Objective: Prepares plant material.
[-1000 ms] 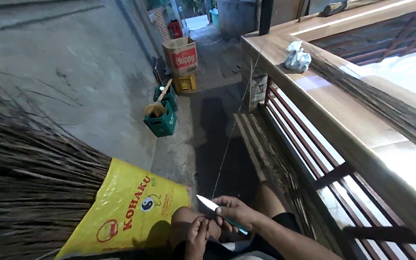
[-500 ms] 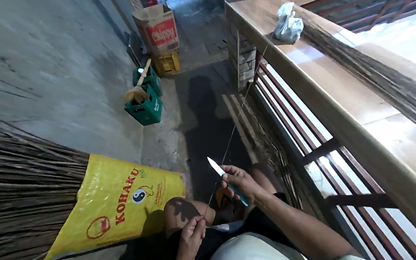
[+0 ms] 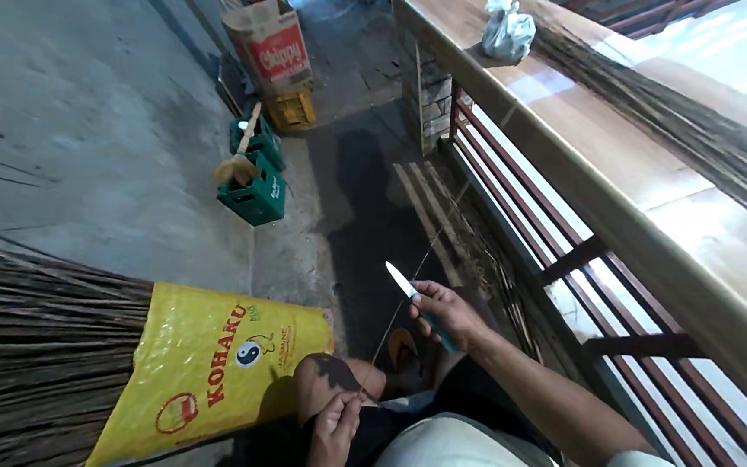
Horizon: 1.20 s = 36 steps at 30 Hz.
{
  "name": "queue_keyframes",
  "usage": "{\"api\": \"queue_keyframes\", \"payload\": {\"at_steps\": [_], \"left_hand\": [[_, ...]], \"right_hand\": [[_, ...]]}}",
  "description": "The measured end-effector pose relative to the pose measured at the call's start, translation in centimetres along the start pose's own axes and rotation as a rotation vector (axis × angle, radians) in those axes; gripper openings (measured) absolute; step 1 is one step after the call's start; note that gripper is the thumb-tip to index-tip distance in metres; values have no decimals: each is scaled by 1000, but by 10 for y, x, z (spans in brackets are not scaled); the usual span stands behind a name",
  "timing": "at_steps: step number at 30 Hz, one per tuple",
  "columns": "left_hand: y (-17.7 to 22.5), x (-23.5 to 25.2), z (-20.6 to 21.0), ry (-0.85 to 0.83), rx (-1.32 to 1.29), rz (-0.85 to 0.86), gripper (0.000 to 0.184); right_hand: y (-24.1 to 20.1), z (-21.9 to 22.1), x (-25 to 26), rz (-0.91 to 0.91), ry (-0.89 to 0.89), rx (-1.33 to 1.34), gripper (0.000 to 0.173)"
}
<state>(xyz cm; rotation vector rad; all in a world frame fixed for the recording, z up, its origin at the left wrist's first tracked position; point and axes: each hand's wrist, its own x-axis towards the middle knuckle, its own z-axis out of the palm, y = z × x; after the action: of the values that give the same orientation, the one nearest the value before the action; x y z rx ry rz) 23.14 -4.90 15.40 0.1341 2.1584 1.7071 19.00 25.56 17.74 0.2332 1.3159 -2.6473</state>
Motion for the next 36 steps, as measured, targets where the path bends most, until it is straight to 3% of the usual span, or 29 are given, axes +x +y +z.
{"api": "queue_keyframes", "payload": {"at_steps": [2,7,9,12,14,20,26,32,36], "left_hand": [[0,-1,0,20,3,-21,20],[5,6,20,-34,-178,-20,24],[5,6,21,-50,-254,-69,24],[1,2,14,-94,-262,-124,26],[0,0,11,-111,-252,-149,26],[2,3,15,-129,-360,-189,26],[3,2,16,-152,-390,-232,26],[15,8,23,-122,-409,-241,31],[14,8,21,-150,-438,-232,30]], "right_hand": [[4,4,-5,9,-38,-37,39],[63,26,-23,137,-384,-80,38],[61,25,-18,118,-350,-51,34],[25,12,-2,42,-125,-34,36],[11,1,6,34,-67,4,40],[46,5,-8,210,-421,-22,37],[39,2,4,109,-227,63,33],[74,27,-26,254,-474,-121,36],[73,24,-17,226,-440,-80,32]]}}
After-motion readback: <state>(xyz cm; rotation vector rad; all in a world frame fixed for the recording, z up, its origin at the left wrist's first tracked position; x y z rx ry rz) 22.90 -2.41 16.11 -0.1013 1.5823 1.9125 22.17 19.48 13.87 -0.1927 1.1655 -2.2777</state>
